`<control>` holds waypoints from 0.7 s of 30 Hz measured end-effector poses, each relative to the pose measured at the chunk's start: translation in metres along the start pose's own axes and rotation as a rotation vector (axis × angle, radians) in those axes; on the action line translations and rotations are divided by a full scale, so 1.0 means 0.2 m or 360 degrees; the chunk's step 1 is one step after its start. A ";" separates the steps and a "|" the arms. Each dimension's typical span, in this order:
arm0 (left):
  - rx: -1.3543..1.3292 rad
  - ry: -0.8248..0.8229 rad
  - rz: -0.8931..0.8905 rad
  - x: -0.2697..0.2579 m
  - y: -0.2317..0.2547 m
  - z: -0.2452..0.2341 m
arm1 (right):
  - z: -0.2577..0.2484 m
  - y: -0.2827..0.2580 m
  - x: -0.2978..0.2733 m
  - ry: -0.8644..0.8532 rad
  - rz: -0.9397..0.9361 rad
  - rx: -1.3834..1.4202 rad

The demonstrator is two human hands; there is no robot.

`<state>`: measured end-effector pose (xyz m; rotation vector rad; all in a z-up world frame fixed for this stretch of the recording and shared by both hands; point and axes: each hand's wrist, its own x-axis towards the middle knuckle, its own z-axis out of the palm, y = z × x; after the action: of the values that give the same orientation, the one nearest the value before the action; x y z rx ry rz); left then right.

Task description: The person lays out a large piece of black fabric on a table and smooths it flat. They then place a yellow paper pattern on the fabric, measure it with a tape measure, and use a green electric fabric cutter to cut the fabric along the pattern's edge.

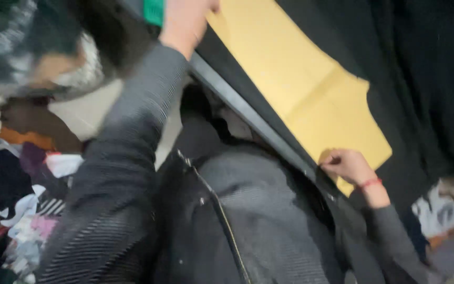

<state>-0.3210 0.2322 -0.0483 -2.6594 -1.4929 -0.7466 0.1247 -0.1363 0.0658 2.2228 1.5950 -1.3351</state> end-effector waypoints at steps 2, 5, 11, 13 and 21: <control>0.0750 -0.0267 0.0124 0.17 0.26 -0.42 | -0.03 -0.08 0.11 0.0115 -0.0031 0.0258; 0.0525 -0.0106 0.0087 0.04 0.37 -0.34 | -0.05 -0.41 0.25 0.0304 -0.0200 0.0635; -0.0195 0.0039 -0.0039 -0.14 0.46 -0.51 | -0.07 -0.86 0.45 0.0414 -0.0359 0.0755; -0.0356 0.0130 -0.0046 -0.09 0.37 -0.60 | -0.02 -0.89 0.50 0.0436 -0.0367 0.0811; -0.0614 0.0238 -0.0359 0.50 -0.18 -0.69 | 0.01 -1.15 0.58 0.0582 -0.0258 0.1014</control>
<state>-0.3622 0.3016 0.1072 -2.6266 -1.7840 -1.3429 -0.0538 0.0496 0.0742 2.8963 1.6534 -1.7609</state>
